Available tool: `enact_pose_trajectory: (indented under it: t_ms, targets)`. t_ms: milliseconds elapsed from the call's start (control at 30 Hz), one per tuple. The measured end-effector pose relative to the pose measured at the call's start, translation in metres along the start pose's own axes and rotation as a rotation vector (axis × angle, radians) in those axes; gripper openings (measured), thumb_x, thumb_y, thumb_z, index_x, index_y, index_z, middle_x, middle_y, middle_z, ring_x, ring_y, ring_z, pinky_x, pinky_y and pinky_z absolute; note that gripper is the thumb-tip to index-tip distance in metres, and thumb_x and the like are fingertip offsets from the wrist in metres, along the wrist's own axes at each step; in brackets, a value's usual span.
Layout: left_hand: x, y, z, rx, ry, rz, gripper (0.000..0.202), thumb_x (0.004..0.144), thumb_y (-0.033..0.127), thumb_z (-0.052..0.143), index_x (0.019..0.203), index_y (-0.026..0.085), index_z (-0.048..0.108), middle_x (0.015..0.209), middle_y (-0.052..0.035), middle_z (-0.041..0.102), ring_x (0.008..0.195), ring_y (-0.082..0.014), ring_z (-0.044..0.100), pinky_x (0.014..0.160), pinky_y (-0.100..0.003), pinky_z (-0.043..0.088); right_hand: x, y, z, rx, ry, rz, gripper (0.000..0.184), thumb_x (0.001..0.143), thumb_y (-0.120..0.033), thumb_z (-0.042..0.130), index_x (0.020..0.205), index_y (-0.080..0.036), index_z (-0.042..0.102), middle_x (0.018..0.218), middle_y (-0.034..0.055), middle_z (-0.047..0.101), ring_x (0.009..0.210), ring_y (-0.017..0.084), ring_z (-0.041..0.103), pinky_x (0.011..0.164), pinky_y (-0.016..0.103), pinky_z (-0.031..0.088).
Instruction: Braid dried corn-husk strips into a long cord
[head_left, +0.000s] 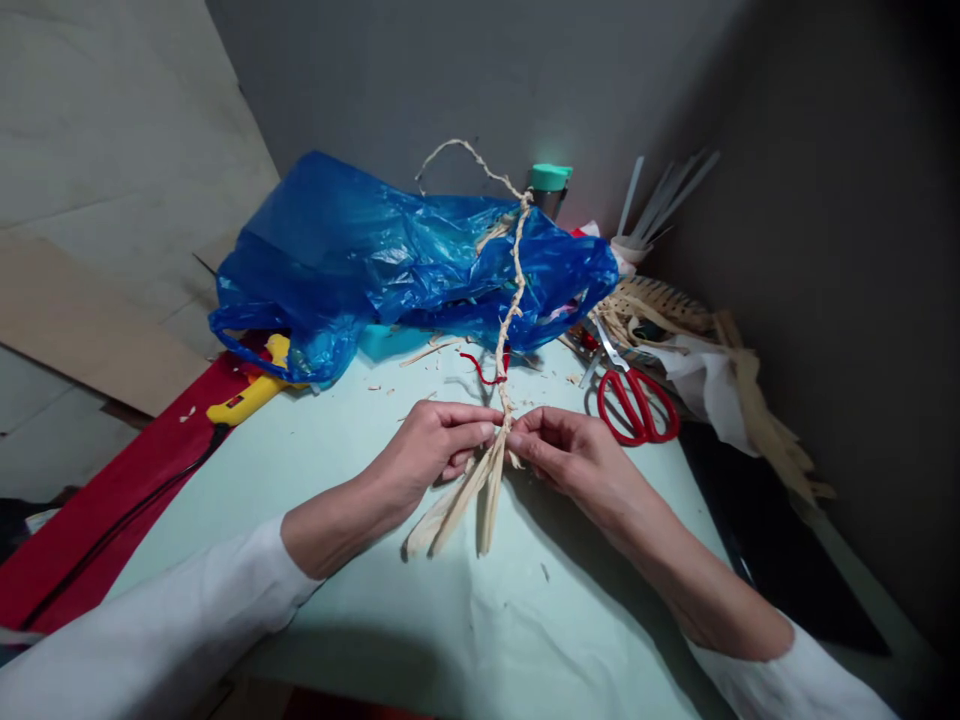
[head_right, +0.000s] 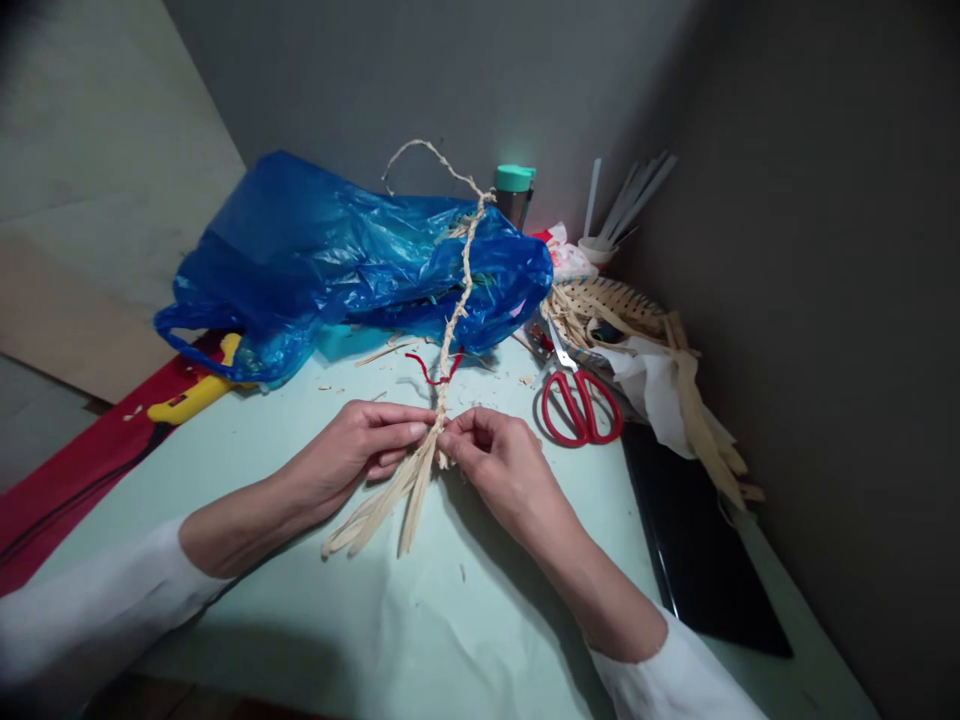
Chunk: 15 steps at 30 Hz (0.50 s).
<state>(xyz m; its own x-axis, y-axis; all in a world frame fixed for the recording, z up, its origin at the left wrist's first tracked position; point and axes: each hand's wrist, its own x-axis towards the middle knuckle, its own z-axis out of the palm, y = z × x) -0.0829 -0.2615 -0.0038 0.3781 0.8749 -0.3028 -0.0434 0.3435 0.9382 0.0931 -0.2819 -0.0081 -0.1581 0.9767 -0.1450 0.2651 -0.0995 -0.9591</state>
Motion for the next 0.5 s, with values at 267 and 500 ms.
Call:
enact_pose_trajectory:
  t_ms: [267, 500]
  targets:
    - [0.002, 0.001, 0.005, -0.092, -0.063, 0.0, 0.021, 0.071, 0.021, 0.067, 0.088, 0.01, 0.061, 0.067, -0.0026, 0.062, 0.042, -0.0008, 0.034, 0.046, -0.019, 0.02, -0.002, 0.0, 0.004, -0.013, -0.016, 0.022, 0.037, 0.083, -0.046, 0.058, 0.064, -0.015, 0.061, 0.045, -0.004, 0.045, 0.041, 0.006, 0.033, 0.043, 0.022, 0.022]
    - [0.001, 0.002, 0.008, 0.359, 0.012, 0.164, 0.004, 0.075, 0.019, 0.055, 0.079, 0.017, 0.055, 0.058, 0.0061, 0.046, 0.047, -0.0064, 0.034, 0.047, -0.022, 0.023, -0.004, -0.01, 0.003, -0.124, -0.005, -0.003, 0.027, 0.086, -0.042, 0.054, 0.083, -0.016, 0.064, 0.056, -0.0024, 0.055, 0.046, 0.008, 0.043, 0.048, 0.022, 0.029]
